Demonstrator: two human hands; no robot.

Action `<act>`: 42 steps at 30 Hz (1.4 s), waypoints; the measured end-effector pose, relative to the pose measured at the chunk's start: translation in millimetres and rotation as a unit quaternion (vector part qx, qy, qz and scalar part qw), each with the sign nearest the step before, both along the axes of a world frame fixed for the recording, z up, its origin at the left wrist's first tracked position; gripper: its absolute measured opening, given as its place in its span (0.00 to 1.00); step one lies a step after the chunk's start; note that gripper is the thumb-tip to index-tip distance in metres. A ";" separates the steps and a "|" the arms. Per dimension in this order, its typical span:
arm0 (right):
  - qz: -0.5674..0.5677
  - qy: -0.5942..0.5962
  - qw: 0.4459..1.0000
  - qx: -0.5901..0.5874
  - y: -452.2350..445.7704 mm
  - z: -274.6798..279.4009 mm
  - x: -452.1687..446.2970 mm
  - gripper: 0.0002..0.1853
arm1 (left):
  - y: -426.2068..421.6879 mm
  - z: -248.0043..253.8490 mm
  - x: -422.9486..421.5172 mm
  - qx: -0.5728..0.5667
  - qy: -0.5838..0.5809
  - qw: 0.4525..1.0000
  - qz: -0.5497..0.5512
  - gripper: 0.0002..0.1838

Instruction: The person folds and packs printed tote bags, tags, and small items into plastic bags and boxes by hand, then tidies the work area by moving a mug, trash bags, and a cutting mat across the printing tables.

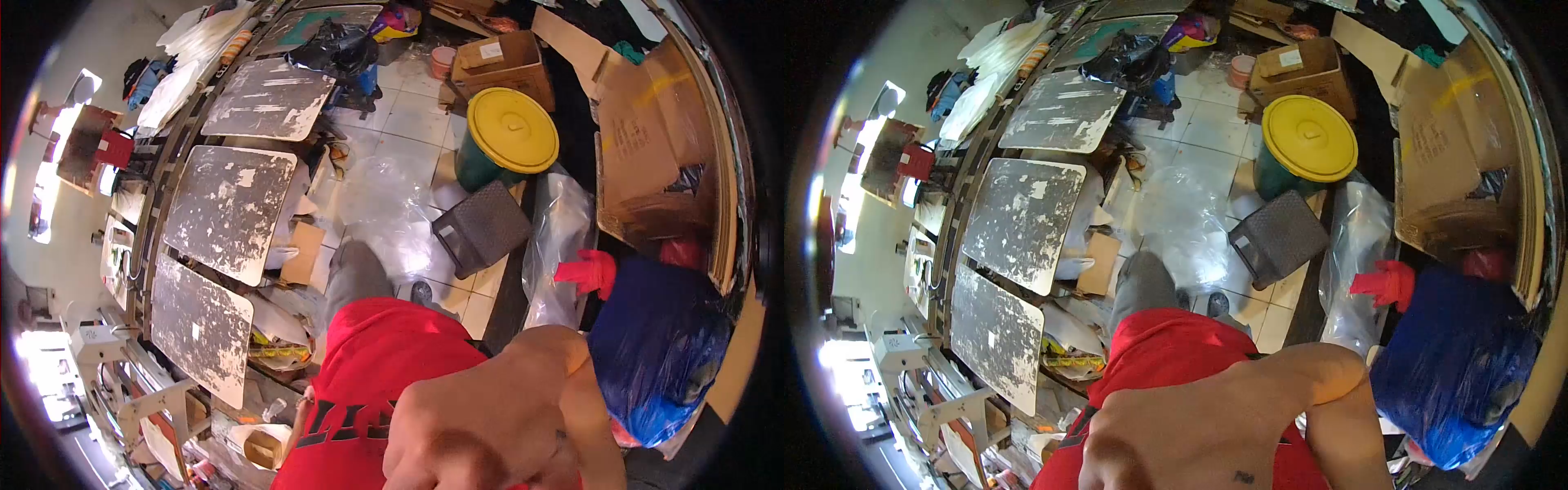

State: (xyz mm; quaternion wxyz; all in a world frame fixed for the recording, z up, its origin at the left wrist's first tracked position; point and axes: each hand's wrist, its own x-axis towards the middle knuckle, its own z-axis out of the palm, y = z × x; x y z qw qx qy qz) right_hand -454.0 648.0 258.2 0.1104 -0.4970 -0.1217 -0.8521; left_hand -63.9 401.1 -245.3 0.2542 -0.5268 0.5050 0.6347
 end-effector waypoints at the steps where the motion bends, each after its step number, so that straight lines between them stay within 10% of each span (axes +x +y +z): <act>1: 0.009 -0.039 0.999 -0.030 2.8 1.2 0.2 0.11 | 7.5 -6.0 -5.2 -0.021 -0.004 0.999 -0.029 0.14; 7: -0.026 -0.049 0.996 -0.069 21.3 -5.6 -1.6 0.12 | 22.0 -34.5 -54.8 -0.108 -0.005 0.977 -0.182 0.14; 10: -0.032 0.204 0.972 0.112 36.4 -5.3 -50.3 0.11 | 12.0 -49.8 -85.9 -0.143 0.008 0.958 -0.249 0.15; 12: -0.113 0.456 0.719 0.513 80.9 2.8 -94.8 0.22 | -3.0 -63.4 -111.3 -0.175 0.027 0.936 -0.304 0.15; 16: -0.260 0.288 0.562 0.731 128.2 -90.5 -131.0 0.18 | -56.3 -84.2 -185.6 -0.226 0.065 0.880 -0.412 0.16; 17: -0.278 0.259 0.521 0.764 146.5 -130.0 -138.8 0.16 | -52.0 -68.1 -214.1 -0.057 -0.083 0.987 -0.123 0.16; 22: -0.183 0.152 0.345 0.908 236.8 -268.7 -148.0 0.17 | -30.7 22.7 -312.8 -0.247 0.078 0.955 -0.146 0.14; 31: -0.258 0.294 0.383 0.837 114.1 -280.2 -269.3 0.19 | -36.4 120.4 -474.9 -0.447 0.197 0.835 -0.252 0.19; 38: -0.193 0.295 0.440 0.826 -6.2 -275.8 -362.1 0.18 | -108.4 154.4 -743.3 -0.507 0.313 0.713 -0.369 0.51; 42: -0.237 0.293 0.368 0.850 -25.0 -310.8 -422.2 0.18 | -159.8 191.0 -895.1 -0.605 0.246 0.653 -0.383 0.73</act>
